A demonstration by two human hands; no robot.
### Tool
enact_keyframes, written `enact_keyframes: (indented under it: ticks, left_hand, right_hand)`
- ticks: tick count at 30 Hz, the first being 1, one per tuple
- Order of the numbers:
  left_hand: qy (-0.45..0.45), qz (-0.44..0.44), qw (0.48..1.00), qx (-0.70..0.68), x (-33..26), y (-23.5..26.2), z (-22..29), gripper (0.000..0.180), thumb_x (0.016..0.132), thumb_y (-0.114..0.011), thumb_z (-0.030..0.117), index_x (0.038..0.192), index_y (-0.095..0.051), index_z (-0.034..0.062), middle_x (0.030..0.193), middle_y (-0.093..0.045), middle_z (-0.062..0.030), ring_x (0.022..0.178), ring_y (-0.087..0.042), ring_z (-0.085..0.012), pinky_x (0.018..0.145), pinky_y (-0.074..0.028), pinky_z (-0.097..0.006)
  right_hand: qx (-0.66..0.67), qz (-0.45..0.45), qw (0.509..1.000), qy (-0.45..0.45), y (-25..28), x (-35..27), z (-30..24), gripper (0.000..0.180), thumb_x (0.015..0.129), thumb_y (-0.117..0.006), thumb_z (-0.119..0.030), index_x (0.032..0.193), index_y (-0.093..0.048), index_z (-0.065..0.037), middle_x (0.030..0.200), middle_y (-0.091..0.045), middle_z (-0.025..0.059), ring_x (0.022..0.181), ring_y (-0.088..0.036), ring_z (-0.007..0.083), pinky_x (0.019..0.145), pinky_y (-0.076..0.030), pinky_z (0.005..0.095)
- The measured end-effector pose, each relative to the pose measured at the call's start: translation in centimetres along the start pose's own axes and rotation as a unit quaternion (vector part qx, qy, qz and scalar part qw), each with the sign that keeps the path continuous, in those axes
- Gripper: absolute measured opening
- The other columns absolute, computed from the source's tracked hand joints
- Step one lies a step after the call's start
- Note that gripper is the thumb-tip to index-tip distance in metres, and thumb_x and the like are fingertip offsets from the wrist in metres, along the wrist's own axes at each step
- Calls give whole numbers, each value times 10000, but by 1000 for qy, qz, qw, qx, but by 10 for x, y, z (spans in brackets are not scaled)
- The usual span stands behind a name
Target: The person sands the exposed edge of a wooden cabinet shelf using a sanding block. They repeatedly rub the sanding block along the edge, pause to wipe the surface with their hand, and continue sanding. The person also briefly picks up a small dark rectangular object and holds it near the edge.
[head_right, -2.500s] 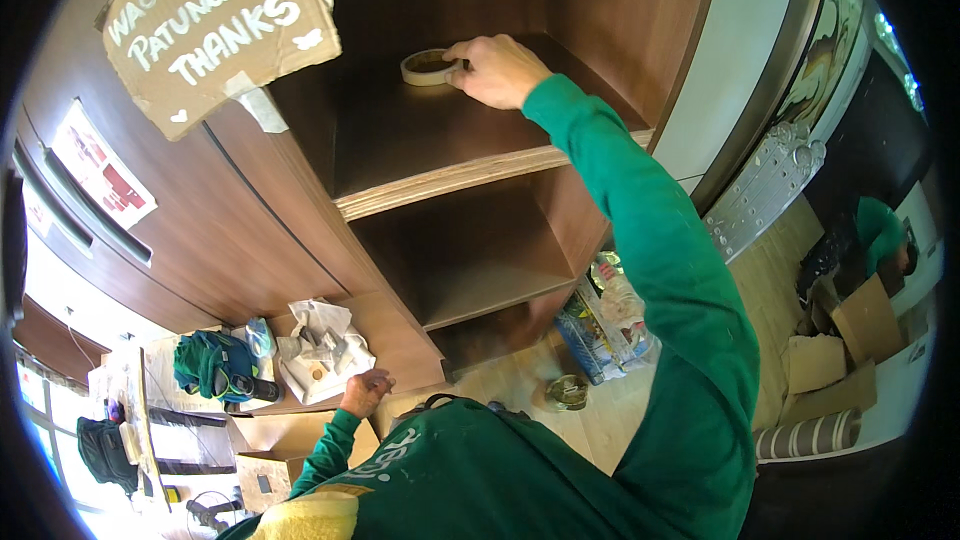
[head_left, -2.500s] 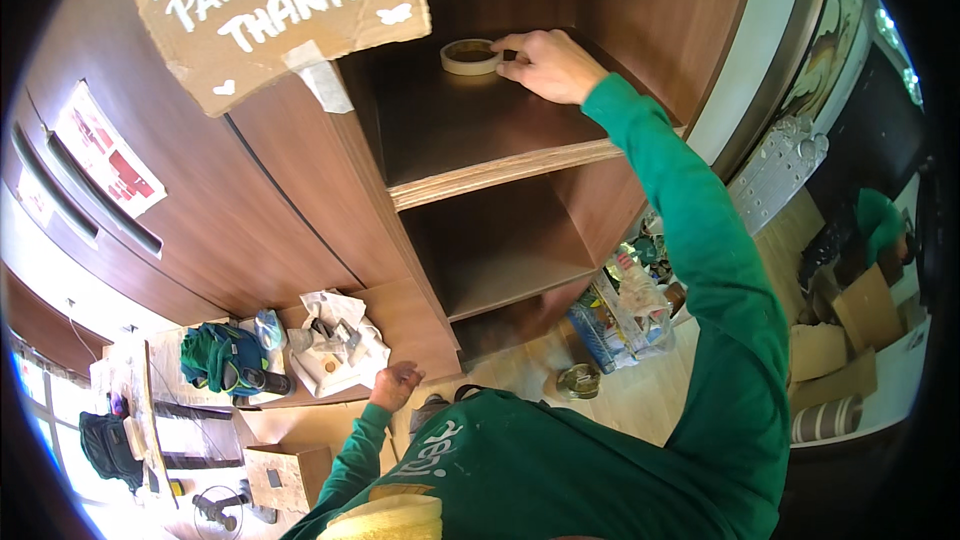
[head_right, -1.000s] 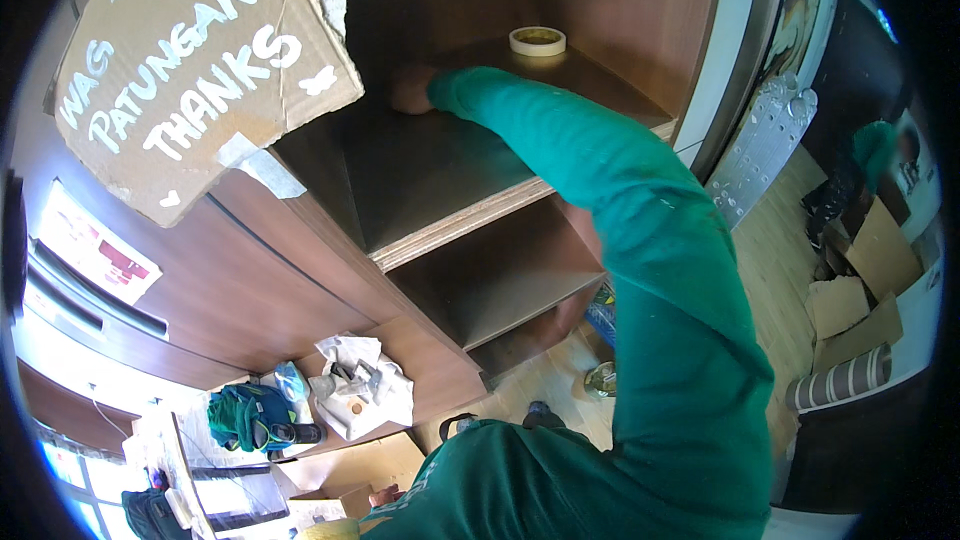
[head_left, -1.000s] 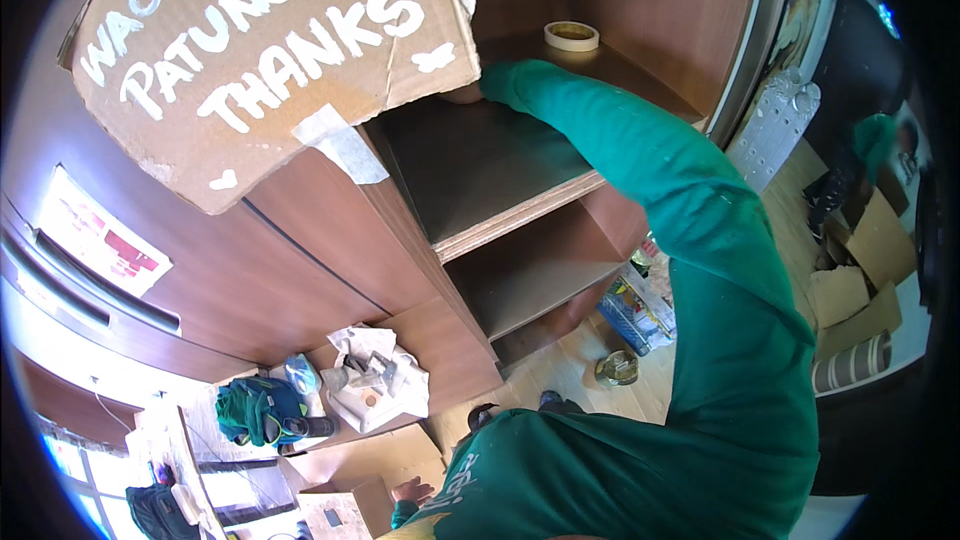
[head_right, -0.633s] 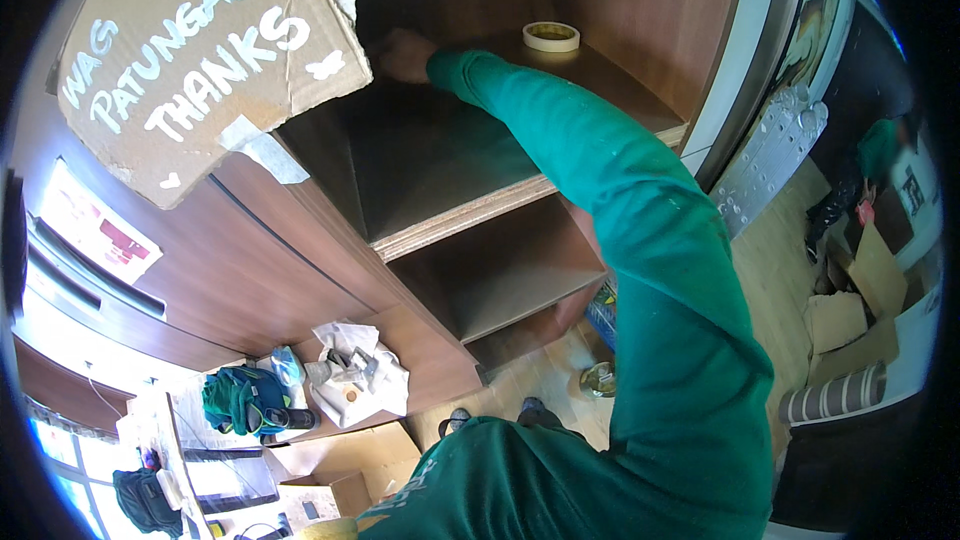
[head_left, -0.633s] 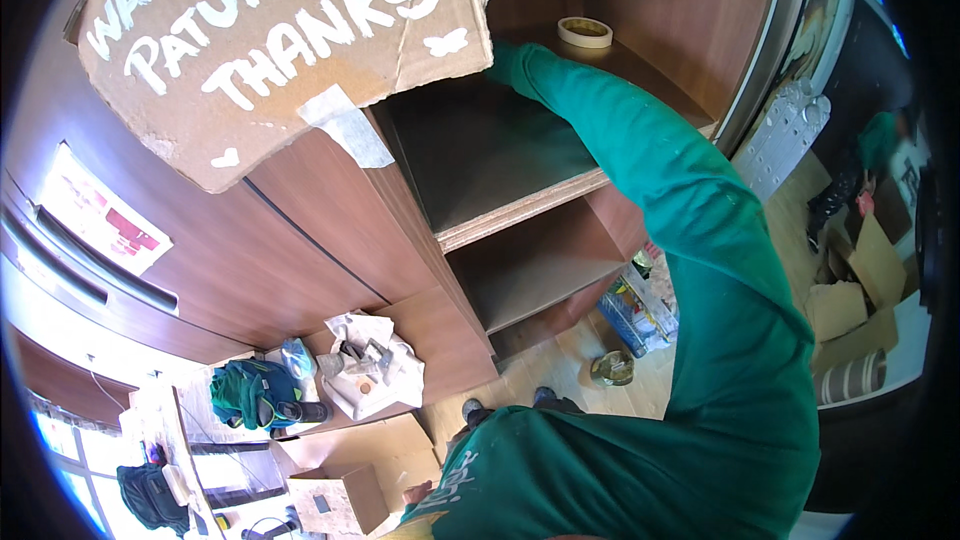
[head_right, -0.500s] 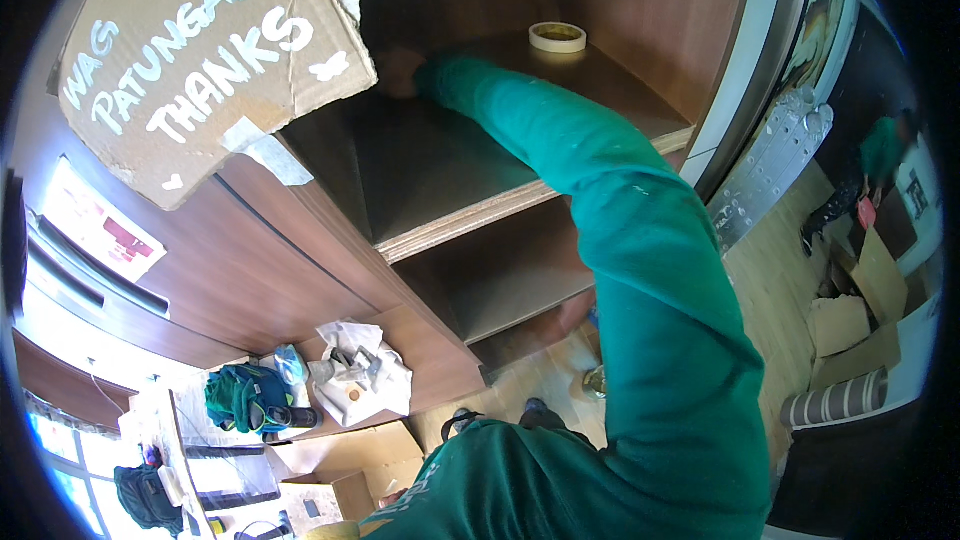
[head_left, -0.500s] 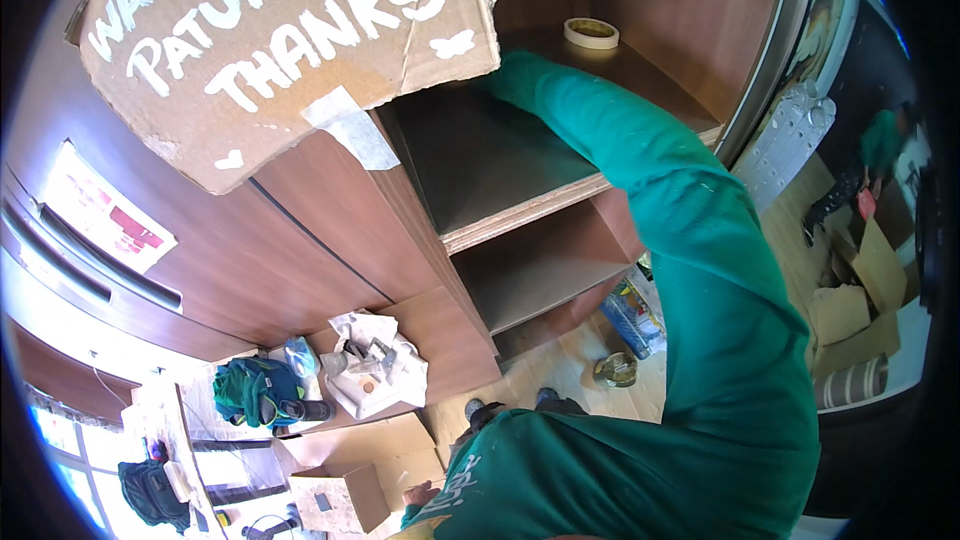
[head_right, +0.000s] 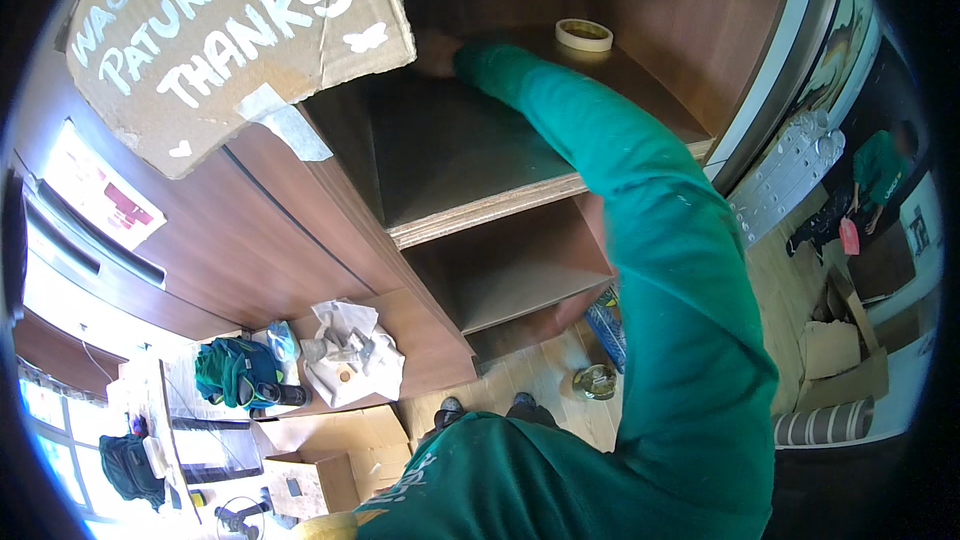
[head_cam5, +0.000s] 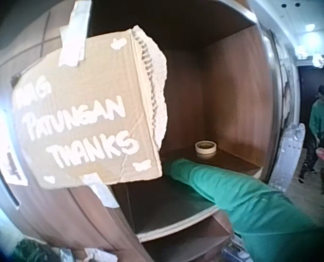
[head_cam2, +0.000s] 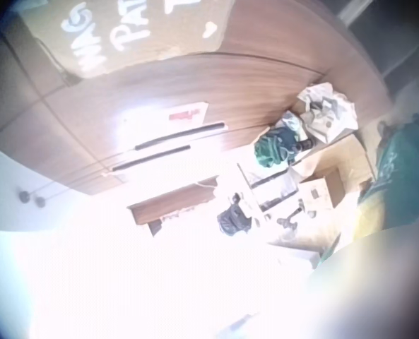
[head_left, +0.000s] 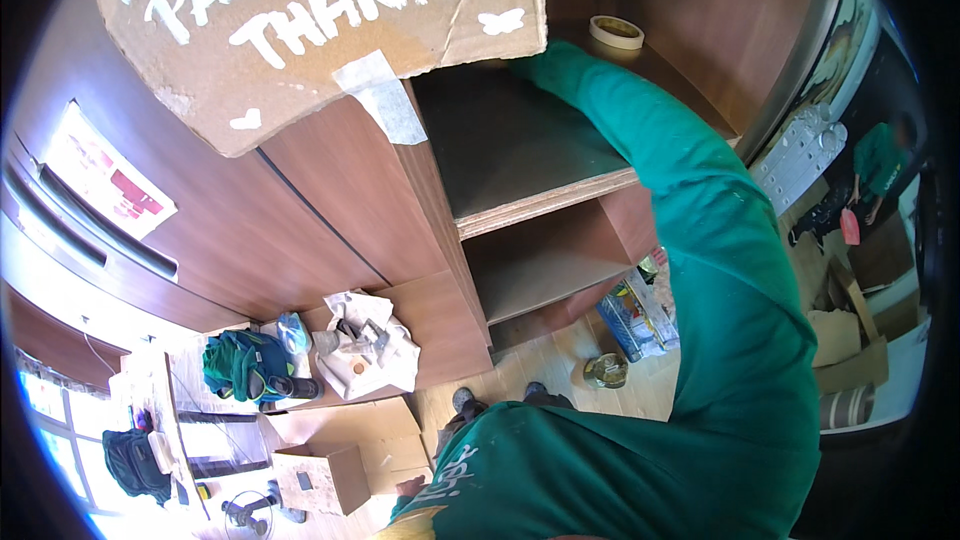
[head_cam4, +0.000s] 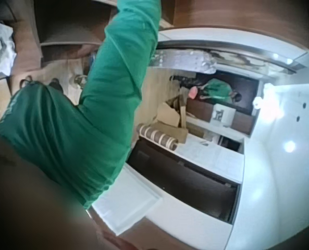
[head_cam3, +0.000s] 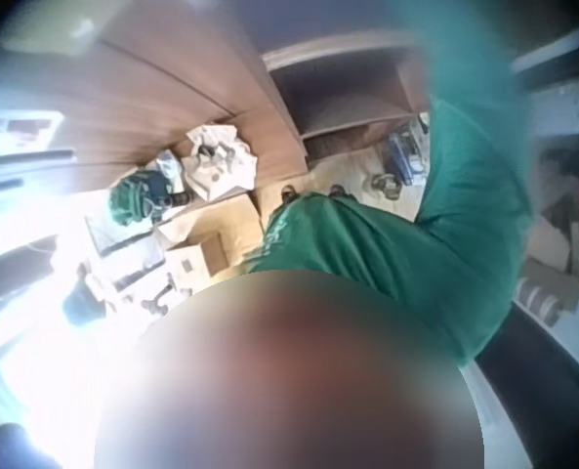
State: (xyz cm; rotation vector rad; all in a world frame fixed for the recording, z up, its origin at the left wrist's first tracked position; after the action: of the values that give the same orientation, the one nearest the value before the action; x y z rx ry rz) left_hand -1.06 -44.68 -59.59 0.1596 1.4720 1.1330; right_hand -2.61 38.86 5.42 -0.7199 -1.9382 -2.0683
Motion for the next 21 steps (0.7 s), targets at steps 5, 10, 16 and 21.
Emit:
enact_keyframes:
  ticks: [5,10,16,21]
  left_hand:
    - [271,9,790,-549,-20,28,-12,357,946,-638,354,1142,-666,57,1047,-747,-196,933,-739,-361,782,-574,-517]
    - [287,-30,703,-650,-1,43,17,331,972,-560,284,1175,-637,34,1104,-718,-230,963,-724,-376,798,-574,-505]
    - [228,-66,765,-598,28,64,11,376,991,-424,305,1230,-604,77,1200,-683,-243,1049,-695,-390,844,-560,-490]
    - [197,-66,786,-583,40,95,5,410,996,-341,316,1255,-575,100,1285,-645,-256,1136,-660,-402,880,-549,-482]
  right_hand:
    - [74,-158,983,-56,11,-57,-67,422,998,-473,-250,1336,-611,-38,1362,-611,231,1261,-576,404,1081,-475,465]
    - [304,-53,935,177,150,-203,-255,233,938,-575,-113,1080,-729,-10,1035,-721,187,1000,-698,355,927,-566,415]
    - [349,-38,936,-22,217,-226,-206,332,1017,-508,-209,1065,-746,18,1045,-757,149,1021,-718,269,980,-526,373]
    - [15,-156,955,-251,144,-171,-128,594,1067,-387,-482,1474,-524,-72,1527,-491,195,1443,-420,378,1215,-299,432]
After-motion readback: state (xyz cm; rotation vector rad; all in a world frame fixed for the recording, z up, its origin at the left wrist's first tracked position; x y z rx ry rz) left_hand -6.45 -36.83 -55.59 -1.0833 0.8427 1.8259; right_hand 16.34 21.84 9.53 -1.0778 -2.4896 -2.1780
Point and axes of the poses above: each hand's wrist, its own x-axis towards the middle knuckle, its own y-axis out of the back of the hand, z = x × y, the point moved 7 cm from there along x, towards the middle knuckle
